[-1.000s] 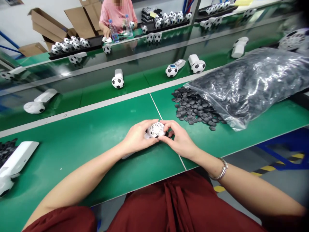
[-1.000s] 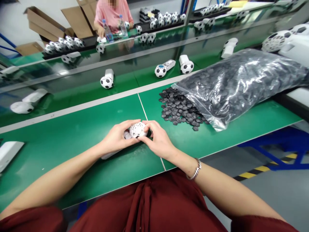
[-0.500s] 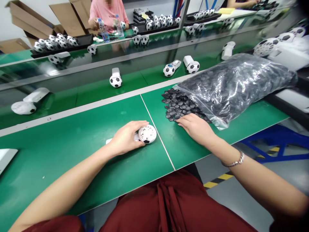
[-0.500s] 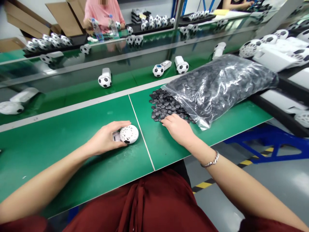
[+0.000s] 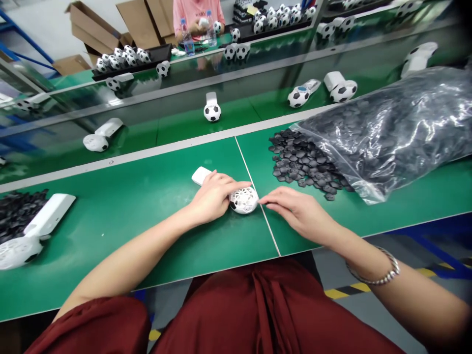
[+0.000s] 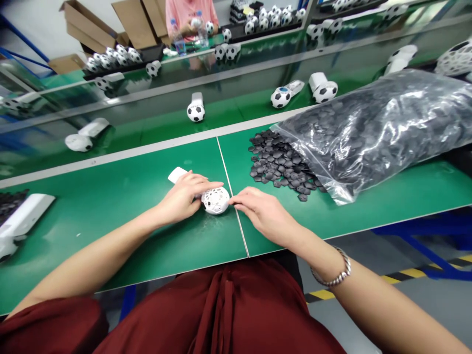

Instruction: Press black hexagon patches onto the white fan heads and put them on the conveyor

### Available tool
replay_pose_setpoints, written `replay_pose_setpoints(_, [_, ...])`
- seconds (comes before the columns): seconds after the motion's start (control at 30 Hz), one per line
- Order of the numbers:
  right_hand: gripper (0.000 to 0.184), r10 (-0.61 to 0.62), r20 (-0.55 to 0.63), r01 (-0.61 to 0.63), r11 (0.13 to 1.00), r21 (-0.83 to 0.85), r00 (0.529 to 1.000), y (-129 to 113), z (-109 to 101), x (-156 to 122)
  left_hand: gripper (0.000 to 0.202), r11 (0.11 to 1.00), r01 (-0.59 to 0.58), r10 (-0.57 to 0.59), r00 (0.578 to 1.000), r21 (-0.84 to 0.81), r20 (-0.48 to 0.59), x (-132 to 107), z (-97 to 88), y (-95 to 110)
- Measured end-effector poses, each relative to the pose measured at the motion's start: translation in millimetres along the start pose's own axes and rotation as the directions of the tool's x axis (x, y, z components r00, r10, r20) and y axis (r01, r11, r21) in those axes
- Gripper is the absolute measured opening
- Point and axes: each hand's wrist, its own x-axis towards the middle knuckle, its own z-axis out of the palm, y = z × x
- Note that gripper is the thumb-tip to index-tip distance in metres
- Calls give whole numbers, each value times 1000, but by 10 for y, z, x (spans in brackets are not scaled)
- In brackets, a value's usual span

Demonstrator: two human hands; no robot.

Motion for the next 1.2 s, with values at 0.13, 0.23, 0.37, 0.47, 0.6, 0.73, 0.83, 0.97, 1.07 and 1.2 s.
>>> replay_pose_setpoints(0.13, [19,39,-136,-42,999,-20,990,-65,42,-41,62,999,36,-36,999,24,3,6,20,36])
replay_pose_setpoints(0.23, [16,48,-222,-52,999,-9,974,-107,93,-48,64,998,58,-58,998,19,5,-21,36,62])
replay_pose_setpoints(0.37, [12,98,-171,-80,990,113,980,-144,178,-5,67,998,51,-50,998,-43,30,-56,34,94])
replay_pose_setpoints(0.47, [9,82,-140,-61,988,144,987,-141,219,39,76,993,86,-85,996,-84,9,-52,41,122])
replay_pose_setpoints(0.6, [7,103,-129,-80,982,174,986,-126,229,88,67,986,128,-135,989,-103,-67,-37,81,148])
replay_pose_setpoints(0.73, [7,151,-123,-124,970,207,981,-100,222,121,61,984,146,-157,982,-105,-106,-38,113,154])
replay_pose_setpoints(0.83, [10,212,-82,-179,939,295,974,-70,228,137,59,979,160,-176,976,-126,-126,-27,117,155])
replay_pose_setpoints(0.97, [14,290,-28,-251,869,426,957,-57,285,144,56,972,172,-194,972,-160,-132,2,114,170])
replay_pose_setpoints(1.07, [16,323,8,-285,824,490,947,-47,306,154,52,971,163,-189,972,-177,-140,6,116,178])
replay_pose_setpoints(1.2, [12,266,-25,-244,914,324,964,145,131,217,55,976,129,-149,983,-178,-107,-7,117,143])
